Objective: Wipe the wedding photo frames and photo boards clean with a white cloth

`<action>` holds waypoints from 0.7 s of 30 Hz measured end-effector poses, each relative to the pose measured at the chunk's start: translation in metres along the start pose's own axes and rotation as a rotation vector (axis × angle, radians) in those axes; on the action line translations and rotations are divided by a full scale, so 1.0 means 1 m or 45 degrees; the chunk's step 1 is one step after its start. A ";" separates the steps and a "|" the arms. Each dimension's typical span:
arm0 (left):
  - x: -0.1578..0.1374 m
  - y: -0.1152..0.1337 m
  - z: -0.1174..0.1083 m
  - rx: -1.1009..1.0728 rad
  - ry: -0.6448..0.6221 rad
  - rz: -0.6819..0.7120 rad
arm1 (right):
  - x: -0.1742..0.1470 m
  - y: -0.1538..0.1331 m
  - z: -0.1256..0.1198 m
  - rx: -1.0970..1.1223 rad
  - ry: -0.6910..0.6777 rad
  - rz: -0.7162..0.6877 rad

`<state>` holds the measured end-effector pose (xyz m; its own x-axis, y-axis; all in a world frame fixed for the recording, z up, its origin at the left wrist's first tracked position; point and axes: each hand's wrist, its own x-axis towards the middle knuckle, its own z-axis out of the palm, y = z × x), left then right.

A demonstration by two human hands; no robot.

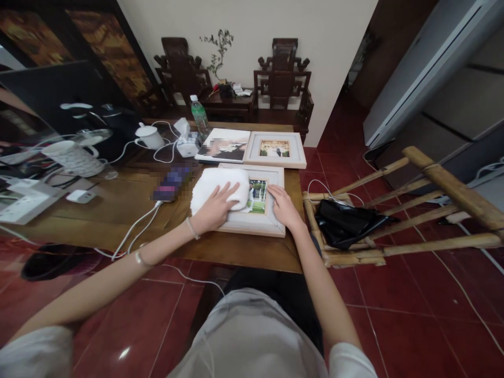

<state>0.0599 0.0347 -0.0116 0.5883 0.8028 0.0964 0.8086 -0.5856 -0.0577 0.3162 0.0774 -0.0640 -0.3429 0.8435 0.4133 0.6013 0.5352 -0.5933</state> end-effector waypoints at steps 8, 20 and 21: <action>0.065 -0.034 0.012 -0.004 0.166 -0.073 | -0.001 0.000 -0.001 0.007 -0.002 -0.001; -0.020 0.048 -0.038 -0.101 -0.197 0.281 | 0.000 -0.002 0.000 0.004 0.004 -0.008; -0.026 0.053 -0.041 -0.105 -0.199 0.295 | 0.000 -0.002 0.000 -0.005 0.002 -0.004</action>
<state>0.0874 -0.0221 0.0240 0.7566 0.6507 -0.0645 0.6529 -0.7571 0.0211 0.3150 0.0760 -0.0629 -0.3439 0.8416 0.4165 0.6027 0.5380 -0.5894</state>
